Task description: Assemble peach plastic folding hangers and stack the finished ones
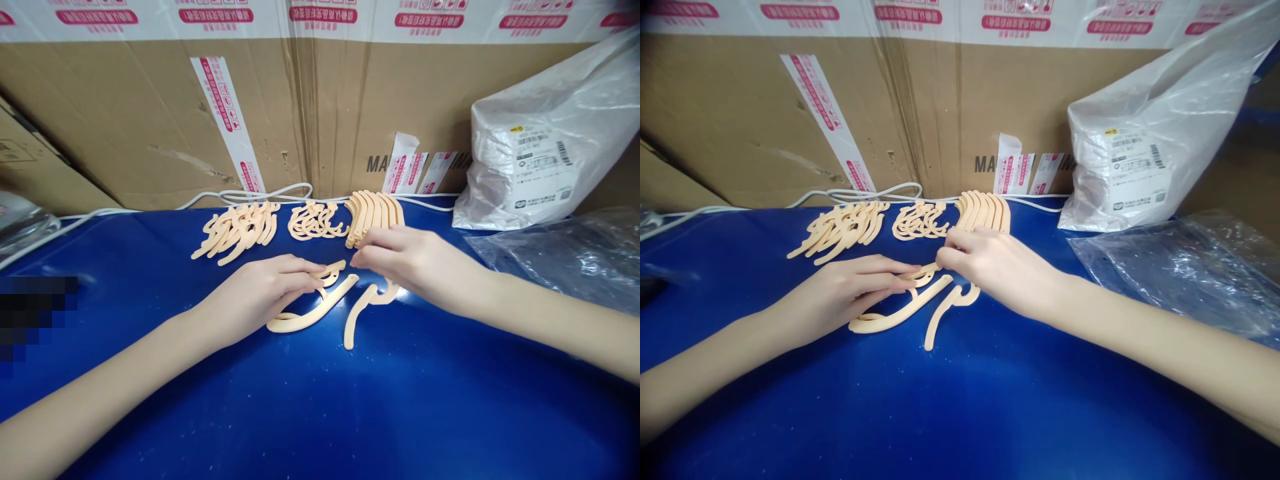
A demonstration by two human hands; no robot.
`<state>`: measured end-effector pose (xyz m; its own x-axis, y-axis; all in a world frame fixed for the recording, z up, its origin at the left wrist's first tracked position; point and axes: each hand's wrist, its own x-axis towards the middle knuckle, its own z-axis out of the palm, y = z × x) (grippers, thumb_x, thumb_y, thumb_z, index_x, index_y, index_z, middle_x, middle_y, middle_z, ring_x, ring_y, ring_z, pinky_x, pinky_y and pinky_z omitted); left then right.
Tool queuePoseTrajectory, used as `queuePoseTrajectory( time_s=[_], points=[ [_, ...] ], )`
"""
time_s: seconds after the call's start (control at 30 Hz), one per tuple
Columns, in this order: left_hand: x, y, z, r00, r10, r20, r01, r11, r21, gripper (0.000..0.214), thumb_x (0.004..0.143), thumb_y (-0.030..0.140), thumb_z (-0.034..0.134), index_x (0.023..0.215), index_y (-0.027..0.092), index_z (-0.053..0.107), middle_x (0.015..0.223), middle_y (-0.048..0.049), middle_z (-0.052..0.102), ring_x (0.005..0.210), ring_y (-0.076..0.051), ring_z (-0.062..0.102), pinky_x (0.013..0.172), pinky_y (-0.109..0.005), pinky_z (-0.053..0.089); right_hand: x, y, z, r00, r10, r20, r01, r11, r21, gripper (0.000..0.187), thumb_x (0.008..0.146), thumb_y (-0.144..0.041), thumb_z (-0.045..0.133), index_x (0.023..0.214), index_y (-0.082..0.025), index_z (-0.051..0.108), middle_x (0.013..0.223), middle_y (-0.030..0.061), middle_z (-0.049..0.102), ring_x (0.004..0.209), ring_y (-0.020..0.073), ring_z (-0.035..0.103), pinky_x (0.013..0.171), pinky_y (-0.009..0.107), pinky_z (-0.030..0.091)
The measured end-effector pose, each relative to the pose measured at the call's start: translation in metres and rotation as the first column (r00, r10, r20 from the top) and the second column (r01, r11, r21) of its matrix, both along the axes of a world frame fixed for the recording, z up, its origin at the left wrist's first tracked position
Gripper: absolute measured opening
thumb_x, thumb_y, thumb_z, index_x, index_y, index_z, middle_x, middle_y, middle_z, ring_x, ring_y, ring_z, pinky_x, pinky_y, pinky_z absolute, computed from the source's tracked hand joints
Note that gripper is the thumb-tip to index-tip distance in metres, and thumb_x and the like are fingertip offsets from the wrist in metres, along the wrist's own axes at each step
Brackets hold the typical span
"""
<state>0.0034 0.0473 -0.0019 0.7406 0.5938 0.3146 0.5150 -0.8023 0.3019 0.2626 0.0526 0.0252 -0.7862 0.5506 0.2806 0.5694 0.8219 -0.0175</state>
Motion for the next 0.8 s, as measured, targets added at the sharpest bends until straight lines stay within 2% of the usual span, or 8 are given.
queuePoseTrajectory(
  time_s=[0.2, 0.33, 0.43, 0.53, 0.6, 0.7, 0.8],
  points=[
    [-0.003, -0.001, 0.003, 0.997, 0.034, -0.072, -0.029, 0.997, 0.068, 0.026, 0.096, 0.024, 0.045, 0.097, 0.024, 0.072, 0.113, -0.0015, 0.069, 0.095, -0.015, 0.066, 0.077, -0.025, 0.054, -0.008, -0.002, -0.024, 0.996, -0.056, -0.073, 0.035, 0.964, -0.265, 0.032, 0.098, -0.037, 0.042, 0.103, -0.016, 0.066, 0.092, 0.0061, 0.059, 0.076, 0.0157, 0.061, 0.066, 0.028, 0.045],
    [-0.005, 0.001, 0.001, 0.991, 0.097, -0.09, -0.089, 0.992, 0.09, 0.025, 0.096, 0.024, 0.045, 0.1, 0.023, 0.07, 0.115, -0.002, 0.067, 0.097, -0.016, 0.066, 0.075, -0.026, 0.053, -0.006, -0.011, -0.025, 0.992, -0.054, -0.117, 0.01, 0.937, -0.35, 0.036, 0.097, -0.041, 0.043, 0.092, -0.016, 0.068, 0.083, 0.0039, 0.056, 0.068, 0.0134, 0.057, 0.062, 0.026, 0.044],
    [-0.006, 0.002, 0.001, 0.988, 0.114, -0.1, -0.102, 0.987, 0.124, 0.026, 0.096, 0.023, 0.043, 0.101, 0.021, 0.069, 0.114, -0.0033, 0.067, 0.097, -0.017, 0.066, 0.076, -0.027, 0.053, 0.001, -0.014, -0.018, 0.988, -0.051, -0.149, -0.005, 0.935, -0.354, 0.034, 0.097, -0.043, 0.043, 0.094, -0.017, 0.066, 0.086, 0.0041, 0.06, 0.068, 0.0126, 0.058, 0.062, 0.026, 0.044],
    [-0.006, 0.001, 0.002, 0.983, 0.145, -0.113, -0.126, 0.979, 0.162, 0.03, 0.098, 0.024, 0.039, 0.099, 0.019, 0.068, 0.111, -0.0049, 0.069, 0.095, -0.018, 0.066, 0.076, -0.028, 0.052, 0.014, -0.009, -0.002, 0.995, -0.06, -0.081, 0.041, 0.974, -0.224, 0.035, 0.095, -0.048, 0.046, 0.092, -0.019, 0.065, 0.083, 0.0039, 0.065, 0.066, 0.0139, 0.06, 0.059, 0.027, 0.041],
    [-0.005, 0.0, 0.003, 0.974, 0.181, -0.136, -0.154, 0.97, 0.187, 0.031, 0.098, 0.025, 0.037, 0.098, 0.018, 0.068, 0.108, -0.0056, 0.07, 0.093, -0.019, 0.067, 0.073, -0.028, 0.052, 0.024, -0.003, 0.012, 0.995, -0.097, 0.038, 0.1, 0.993, -0.065, 0.043, 0.093, -0.057, 0.043, 0.082, -0.022, 0.066, 0.062, 0.0014, 0.06, 0.051, 0.0135, 0.053, 0.051, 0.029, 0.031],
    [-0.003, -0.003, 0.006, 0.952, 0.233, -0.199, -0.186, 0.955, 0.23, 0.03, 0.098, 0.025, 0.039, 0.1, 0.018, 0.068, 0.107, -0.0065, 0.07, 0.092, -0.022, 0.066, 0.071, -0.031, 0.052, 0.033, 0.004, 0.026, 0.964, -0.238, 0.12, 0.209, 0.955, 0.211, 0.049, 0.088, -0.056, 0.052, 0.054, -0.021, 0.055, 0.042, 0.0007, 0.041, 0.042, 0.0119, 0.037, 0.05, 0.031, 0.015],
    [0.005, -0.013, 0.01, 0.943, 0.253, -0.215, -0.201, 0.95, 0.238, 0.027, 0.097, 0.024, 0.04, 0.105, 0.018, 0.066, 0.109, -0.0073, 0.068, 0.096, -0.024, 0.064, 0.078, -0.037, 0.052, 0.028, 0.005, 0.028, 0.941, -0.3, 0.159, 0.246, 0.925, 0.288, 0.044, 0.082, -0.036, 0.066, 0.045, -0.021, 0.047, 0.042, 0.0017, 0.044, 0.042, 0.0111, 0.033, 0.052, 0.031, 0.012]
  ],
)
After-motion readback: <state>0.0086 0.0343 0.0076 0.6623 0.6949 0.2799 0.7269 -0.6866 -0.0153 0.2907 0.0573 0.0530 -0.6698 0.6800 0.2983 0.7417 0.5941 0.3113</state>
